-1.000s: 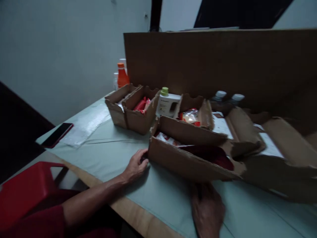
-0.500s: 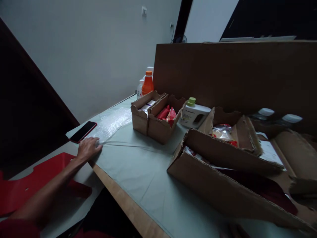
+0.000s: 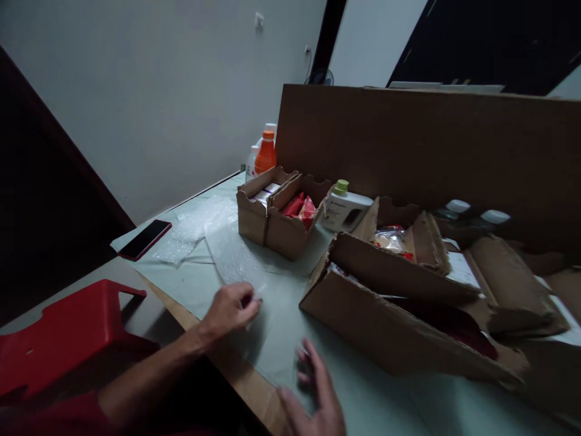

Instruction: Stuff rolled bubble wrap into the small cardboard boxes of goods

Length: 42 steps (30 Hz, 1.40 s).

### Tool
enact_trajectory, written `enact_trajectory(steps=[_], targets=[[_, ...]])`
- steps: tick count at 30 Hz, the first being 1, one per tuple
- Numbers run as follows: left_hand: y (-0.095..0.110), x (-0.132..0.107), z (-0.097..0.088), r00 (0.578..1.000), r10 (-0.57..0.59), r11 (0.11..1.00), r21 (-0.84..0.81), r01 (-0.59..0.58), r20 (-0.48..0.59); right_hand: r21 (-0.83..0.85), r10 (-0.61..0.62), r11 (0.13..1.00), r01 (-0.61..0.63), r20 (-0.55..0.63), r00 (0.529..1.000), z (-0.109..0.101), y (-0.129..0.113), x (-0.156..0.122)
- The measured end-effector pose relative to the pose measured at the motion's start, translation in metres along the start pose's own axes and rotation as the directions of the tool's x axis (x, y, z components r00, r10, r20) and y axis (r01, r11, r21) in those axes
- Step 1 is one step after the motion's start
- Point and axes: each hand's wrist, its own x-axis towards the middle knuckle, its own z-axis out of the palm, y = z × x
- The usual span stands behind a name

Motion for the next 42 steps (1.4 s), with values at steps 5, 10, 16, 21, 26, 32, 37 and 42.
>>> enact_trajectory(steps=[5,10,16,21,26,32,37,42], targets=[[0.06,-0.048,0.031,0.932,0.316,0.826,-0.535,-0.177,0.179,0.269,0.197,0.949,-0.161,-0.11,0.974,0.031,-0.029,0.017],[0.049,-0.071,0.037,0.898,0.439,0.729,-0.59,-0.347,0.014,-0.013,0.253,0.964,-0.265,-0.262,0.931,-0.036,-0.001,-0.003],[0.019,-0.056,0.048,0.889,0.454,0.82,-0.416,-0.392,0.059,-0.43,0.104,0.808,-0.403,-0.57,0.815,-0.124,0.031,-0.054],[0.029,-0.045,0.064,0.833,0.544,0.814,-0.308,-0.493,0.103,-0.668,-0.228,0.733,-0.127,-0.418,0.879,-0.075,0.006,-0.037],[0.019,-0.032,0.081,0.756,0.623,0.779,-0.247,-0.576,0.2,-0.683,-0.255,0.701,0.204,0.027,0.967,0.016,-0.014,0.006],[-0.021,-0.033,0.06,0.732,0.59,0.804,-0.168,-0.57,0.34,-0.8,-0.198,0.6,0.016,-0.129,0.972,-0.041,0.04,-0.038],[-0.022,-0.037,0.059,0.733,0.578,0.812,-0.161,-0.561,0.359,-0.81,-0.098,0.496,-0.314,-0.411,0.906,-0.117,0.065,-0.076],[-0.034,-0.028,0.057,0.901,0.415,0.908,0.004,-0.419,0.127,-0.781,-0.069,0.555,-0.285,-0.385,0.921,-0.128,0.056,-0.055]])
